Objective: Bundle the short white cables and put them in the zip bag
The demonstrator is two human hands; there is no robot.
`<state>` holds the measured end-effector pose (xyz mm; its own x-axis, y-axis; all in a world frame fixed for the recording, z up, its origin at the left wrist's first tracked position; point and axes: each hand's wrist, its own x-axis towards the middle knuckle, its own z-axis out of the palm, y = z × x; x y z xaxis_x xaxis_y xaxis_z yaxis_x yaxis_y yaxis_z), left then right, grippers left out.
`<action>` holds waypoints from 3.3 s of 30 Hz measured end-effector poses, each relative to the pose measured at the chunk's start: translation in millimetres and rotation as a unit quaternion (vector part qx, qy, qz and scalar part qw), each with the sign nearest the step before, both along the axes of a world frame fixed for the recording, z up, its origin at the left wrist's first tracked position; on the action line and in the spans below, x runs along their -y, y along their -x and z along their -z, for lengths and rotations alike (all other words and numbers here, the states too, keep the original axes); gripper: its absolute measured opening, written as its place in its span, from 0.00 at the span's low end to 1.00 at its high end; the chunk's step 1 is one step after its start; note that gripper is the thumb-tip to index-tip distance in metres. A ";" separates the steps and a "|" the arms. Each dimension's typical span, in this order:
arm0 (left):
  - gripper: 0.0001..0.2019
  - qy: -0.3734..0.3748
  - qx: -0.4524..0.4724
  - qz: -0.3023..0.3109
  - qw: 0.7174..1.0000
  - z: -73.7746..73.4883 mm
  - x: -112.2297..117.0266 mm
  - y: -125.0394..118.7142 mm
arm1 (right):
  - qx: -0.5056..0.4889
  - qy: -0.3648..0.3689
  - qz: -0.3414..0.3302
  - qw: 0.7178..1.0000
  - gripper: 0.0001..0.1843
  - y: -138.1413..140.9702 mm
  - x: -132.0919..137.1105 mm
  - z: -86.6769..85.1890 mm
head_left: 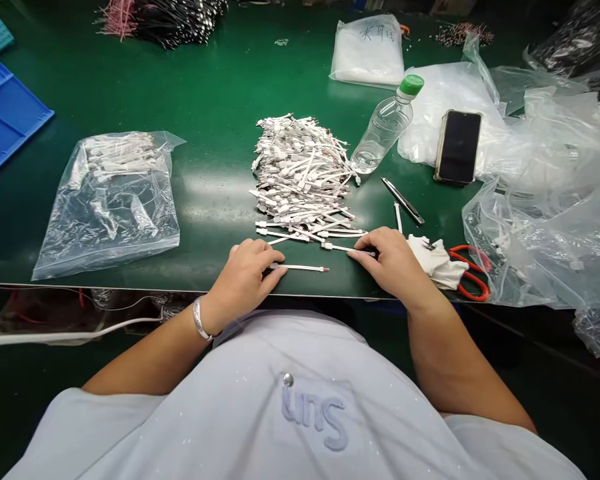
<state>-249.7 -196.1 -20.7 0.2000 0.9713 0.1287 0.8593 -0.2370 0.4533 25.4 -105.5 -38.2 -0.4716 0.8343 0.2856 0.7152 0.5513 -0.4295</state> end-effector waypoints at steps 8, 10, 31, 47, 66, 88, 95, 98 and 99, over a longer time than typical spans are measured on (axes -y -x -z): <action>0.17 -0.058 0.129 0.033 0.989 -2.8 -11.7 -16.6 | -0.014 -0.108 -0.078 0.991 0.07 30.0 17.4 -14.0; 0.13 -0.046 0.164 0.039 0.985 -4.6 -13.9 -19.2 | -0.033 -0.131 -0.094 0.986 0.07 38.4 23.8 -19.7; 0.07 -0.040 -0.025 -0.052 0.998 -13.1 -21.0 20.4 | -0.110 -0.009 -0.126 0.986 0.06 62.3 28.2 3.6; 0.04 0.088 0.081 0.047 0.992 -23.9 -37.9 11.4 | -0.090 -0.134 -0.040 0.986 0.14 71.2 20.7 -2.4; 0.17 0.187 0.271 -0.042 0.943 -30.2 -25.5 5.1 | -0.132 0.088 -0.035 0.987 0.15 52.7 20.0 -17.3; 0.08 0.014 0.014 -0.024 1.000 -0.8 -55.8 24.8 | 0.007 -0.090 -0.058 0.994 0.10 67.9 -11.4 3.2; 0.04 0.022 0.030 -0.018 0.999 -2.5 -60.1 17.6 | -0.040 -0.100 -0.076 0.991 0.05 67.5 -18.9 3.3; 0.04 0.023 0.091 -0.023 0.995 -9.8 -51.5 13.8 | -0.096 -0.090 -0.078 0.988 0.06 63.4 -9.3 -7.3; 0.04 0.048 0.141 -0.020 0.989 -13.5 -47.5 12.9 | -0.126 -0.069 -0.072 0.987 0.05 61.4 -4.6 -11.9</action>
